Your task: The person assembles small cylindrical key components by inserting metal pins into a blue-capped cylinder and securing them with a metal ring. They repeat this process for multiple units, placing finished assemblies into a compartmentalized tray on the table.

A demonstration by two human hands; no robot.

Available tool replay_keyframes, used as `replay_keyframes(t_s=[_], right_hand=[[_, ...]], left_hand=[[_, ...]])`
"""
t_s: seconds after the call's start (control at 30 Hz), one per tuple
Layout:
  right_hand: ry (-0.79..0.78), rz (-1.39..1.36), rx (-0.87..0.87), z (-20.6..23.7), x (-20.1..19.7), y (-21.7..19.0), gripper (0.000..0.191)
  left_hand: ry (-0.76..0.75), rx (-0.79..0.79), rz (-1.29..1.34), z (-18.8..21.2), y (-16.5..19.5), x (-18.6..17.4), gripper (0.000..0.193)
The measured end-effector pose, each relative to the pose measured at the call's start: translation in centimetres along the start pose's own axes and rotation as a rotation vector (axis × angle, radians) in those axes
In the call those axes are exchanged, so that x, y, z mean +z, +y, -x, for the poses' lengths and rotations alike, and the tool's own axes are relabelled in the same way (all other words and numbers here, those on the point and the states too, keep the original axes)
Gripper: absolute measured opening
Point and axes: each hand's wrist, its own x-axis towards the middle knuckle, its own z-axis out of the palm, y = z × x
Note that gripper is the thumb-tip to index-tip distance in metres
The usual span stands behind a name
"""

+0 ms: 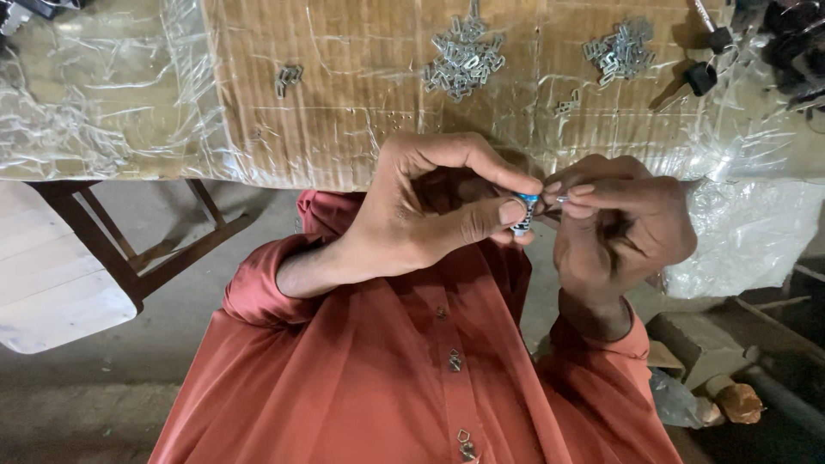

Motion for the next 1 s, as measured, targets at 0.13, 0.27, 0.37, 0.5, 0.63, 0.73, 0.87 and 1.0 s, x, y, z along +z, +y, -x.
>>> replay_keyframes(t_s=[0.13, 0.27, 0.37, 0.5, 0.63, 0.73, 0.87, 1.0], right_hand=[[-0.102, -0.16, -0.011, -1.5, -0.7, 0.9, 0.012], [-0.206, -0.079, -0.085, -2.2, -1.1, 0.9, 0.014], [-0.148, 0.236, -0.021, -1.6, -1.2, -0.4, 0.014], [-0.248, 0.289, -0.136, -1.7, -1.1, -1.1, 0.017], [-0.309, 0.278, -0.308, -2.9, -0.8, -0.7, 0.017], [-0.234, 0.376, -0.336, -2.8, -0.4, -1.1, 0.016], [-0.152, 0.185, -0.174, -1.4, 0.2, -2.0, 0.011], [-0.232, 0.321, -0.202, -0.3, 0.6, -2.0, 0.013]], left_hand=[[0.046, -0.005, 0.039, 0.1, 0.0, -0.1, 0.015], [0.052, -0.013, -0.005, 0.0, -0.2, -0.3, 0.012], [0.049, 0.014, -0.023, 0.0, -0.2, -0.3, 0.012], [0.058, 0.021, -0.025, 0.2, -0.1, -0.3, 0.011], [0.051, 0.01, -0.084, 0.6, 0.1, -0.5, 0.012], [0.045, 0.01, -0.11, 0.8, 0.2, -0.5, 0.013], [0.057, 0.037, -0.146, 0.3, -0.1, -0.2, 0.014], [0.023, 0.092, -0.269, 0.4, -0.1, -0.4, 0.017]])
